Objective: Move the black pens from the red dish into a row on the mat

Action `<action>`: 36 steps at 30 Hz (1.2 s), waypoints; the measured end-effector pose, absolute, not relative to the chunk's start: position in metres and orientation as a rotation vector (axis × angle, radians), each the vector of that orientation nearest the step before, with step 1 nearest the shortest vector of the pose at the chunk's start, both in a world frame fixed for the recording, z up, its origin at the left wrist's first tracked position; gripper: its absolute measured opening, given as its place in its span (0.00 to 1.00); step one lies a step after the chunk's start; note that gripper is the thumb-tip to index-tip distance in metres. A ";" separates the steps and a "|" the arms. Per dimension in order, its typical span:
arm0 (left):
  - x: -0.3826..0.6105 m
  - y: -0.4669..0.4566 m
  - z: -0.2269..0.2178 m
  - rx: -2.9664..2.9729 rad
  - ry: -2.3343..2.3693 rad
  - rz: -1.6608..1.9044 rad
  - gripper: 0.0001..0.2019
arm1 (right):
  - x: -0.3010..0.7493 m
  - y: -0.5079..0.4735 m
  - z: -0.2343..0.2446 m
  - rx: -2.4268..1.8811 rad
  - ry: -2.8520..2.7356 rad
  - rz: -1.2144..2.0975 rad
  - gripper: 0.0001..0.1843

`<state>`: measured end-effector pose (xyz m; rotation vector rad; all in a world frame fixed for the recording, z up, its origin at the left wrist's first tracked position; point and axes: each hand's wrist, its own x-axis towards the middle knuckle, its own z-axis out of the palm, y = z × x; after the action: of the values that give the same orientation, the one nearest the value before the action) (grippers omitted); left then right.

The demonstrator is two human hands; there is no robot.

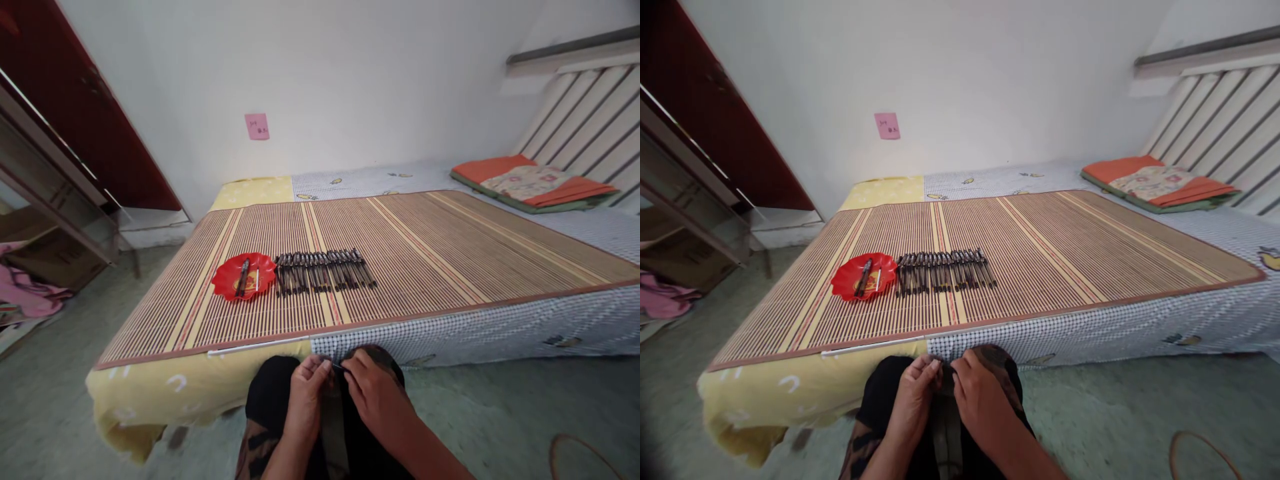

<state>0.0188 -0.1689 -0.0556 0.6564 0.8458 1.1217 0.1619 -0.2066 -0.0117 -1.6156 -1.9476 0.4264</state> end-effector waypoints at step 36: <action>0.019 -0.164 -0.053 0.466 0.893 1.068 0.19 | 0.164 -0.201 -0.034 -1.389 -1.722 0.631 0.19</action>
<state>0.0193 -0.1640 -0.0527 0.4665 0.8933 1.0682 0.1638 -0.2009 -0.0335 -1.3890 -1.7222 0.6308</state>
